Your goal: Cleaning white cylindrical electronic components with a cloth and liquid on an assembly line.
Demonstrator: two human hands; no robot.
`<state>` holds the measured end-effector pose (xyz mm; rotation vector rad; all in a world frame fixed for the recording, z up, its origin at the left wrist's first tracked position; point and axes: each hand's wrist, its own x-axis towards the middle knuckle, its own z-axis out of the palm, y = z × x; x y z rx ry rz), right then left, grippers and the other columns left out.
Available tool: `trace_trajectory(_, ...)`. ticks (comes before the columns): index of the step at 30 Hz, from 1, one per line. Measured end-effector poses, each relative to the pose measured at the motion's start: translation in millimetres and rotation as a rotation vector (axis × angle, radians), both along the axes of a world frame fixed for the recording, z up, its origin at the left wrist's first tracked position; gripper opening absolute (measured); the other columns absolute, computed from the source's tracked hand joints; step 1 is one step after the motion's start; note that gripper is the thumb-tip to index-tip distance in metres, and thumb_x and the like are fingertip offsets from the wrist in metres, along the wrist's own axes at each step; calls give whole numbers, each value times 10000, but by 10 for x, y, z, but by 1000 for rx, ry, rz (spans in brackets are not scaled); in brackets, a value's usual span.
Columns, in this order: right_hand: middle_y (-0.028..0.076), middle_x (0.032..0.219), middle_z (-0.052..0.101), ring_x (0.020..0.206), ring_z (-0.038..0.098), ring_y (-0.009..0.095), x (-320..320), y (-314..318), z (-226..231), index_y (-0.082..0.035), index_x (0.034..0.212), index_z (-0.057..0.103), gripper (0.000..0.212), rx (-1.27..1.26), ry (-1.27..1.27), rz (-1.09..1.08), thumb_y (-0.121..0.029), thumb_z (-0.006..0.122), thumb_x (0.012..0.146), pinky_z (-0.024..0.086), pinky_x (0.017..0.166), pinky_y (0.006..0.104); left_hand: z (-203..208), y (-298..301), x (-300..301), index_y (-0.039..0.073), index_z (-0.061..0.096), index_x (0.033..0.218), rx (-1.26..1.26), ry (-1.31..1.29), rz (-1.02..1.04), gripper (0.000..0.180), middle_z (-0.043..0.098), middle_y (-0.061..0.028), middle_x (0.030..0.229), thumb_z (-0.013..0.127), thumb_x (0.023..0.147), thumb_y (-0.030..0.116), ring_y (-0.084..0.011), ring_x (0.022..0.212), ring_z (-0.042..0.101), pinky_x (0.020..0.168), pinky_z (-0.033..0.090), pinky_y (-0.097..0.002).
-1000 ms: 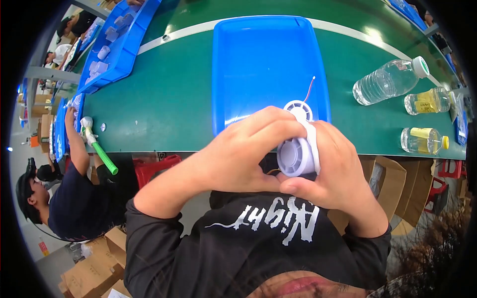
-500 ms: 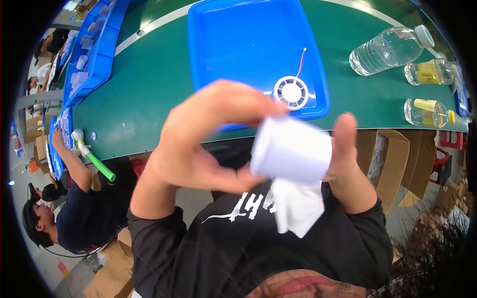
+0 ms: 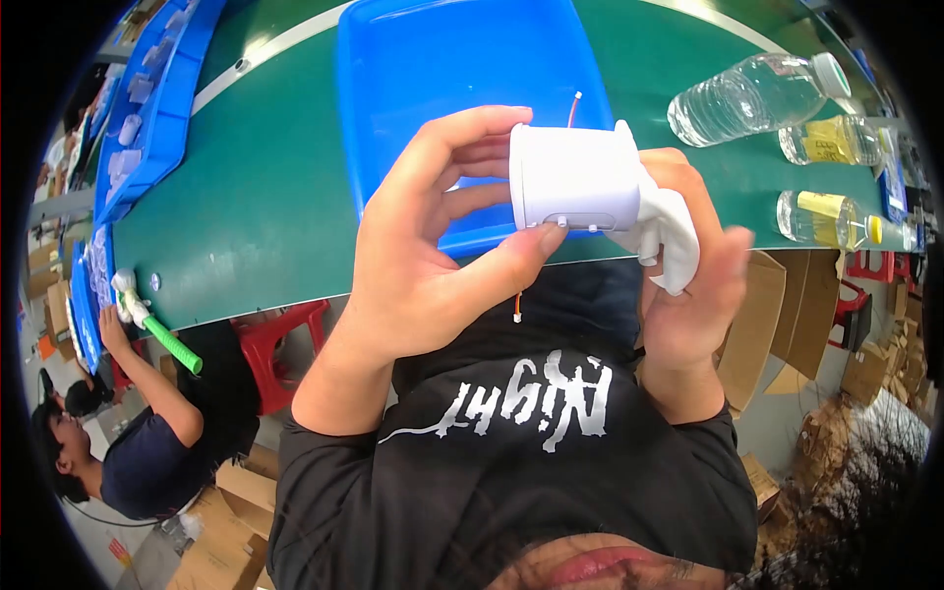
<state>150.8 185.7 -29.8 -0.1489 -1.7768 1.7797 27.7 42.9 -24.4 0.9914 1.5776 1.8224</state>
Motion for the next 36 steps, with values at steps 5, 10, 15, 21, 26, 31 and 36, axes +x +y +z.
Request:
trace_trajectory(5, 119, 966, 547, 844, 507, 194, -13, -9, -116, 30, 1034, 559, 251, 348, 13, -35, -203, 474, 997, 412, 748, 301, 49, -41, -37, -72, 467, 1297, -17, 20, -2, 592, 571, -138, 1166, 684, 747, -56, -183, 1097, 572, 928, 489, -300)
trace_trajectory(10, 128, 912, 570, 791, 518, 196, 51, 40, -203, 41, 964, 586, 385, 351, 91, -32, -299, 413, 1018, 417, 718, 304, 60, -42, 1, -69, 469, 1301, -30, -17, -18, 600, 577, -133, 1156, 691, 744, -51, -178, 1092, 572, 939, 482, -306)
trace_trajectory(15, 120, 920, 575, 770, 518, 201, 102, 40, -136, 27, 958, 584, 321, 286, -25, -50, -270, 471, 999, 415, 715, 308, 37, -14, 13, -69, 468, 1301, -33, -80, -64, 593, 575, -134, 1163, 690, 752, -52, -179, 1099, 570, 945, 480, -311)
trace_trajectory(21, 105, 897, 572, 752, 514, 200, 52, 9, -235, 17, 946, 561, 190, 494, 53, -170, -170, 543, 975, 410, 671, 291, 39, 29, 69, -59, 476, 1298, -24, -93, -59, 583, 569, -127, 1176, 693, 757, -58, -183, 1103, 571, 934, 489, -311)
trace_trajectory(26, -63, 765, 511, 685, 405, -3, 27, -11, -41, -61, 881, 542, 296, -424, -227, 57, -312, 484, 1027, 344, 596, 179, -7, -30, -13, -44, 511, 1260, -109, 715, 21, 593, 555, -176, 1231, 723, 708, -93, -233, 1162, 565, 954, 497, -354)
trace_trajectory(31, -29, 768, 527, 681, 439, 32, 33, 18, -93, -44, 906, 550, 257, -214, -156, 53, -270, 502, 1019, 366, 604, 199, -65, -28, -81, 7, 527, 1281, -23, 684, 77, 646, 577, -169, 1270, 744, 679, -76, -302, 1166, 583, 939, 505, -364)
trace_trajectory(36, 89, 817, 540, 686, 489, 166, 38, 55, -146, 3, 899, 558, 188, 440, 110, -133, -170, 568, 971, 404, 625, 268, 91, -71, -25, -83, 358, 1394, -27, 111, -115, 710, 467, -269, 1382, 707, 781, -1, -299, 1280, 498, 1042, 426, -372)
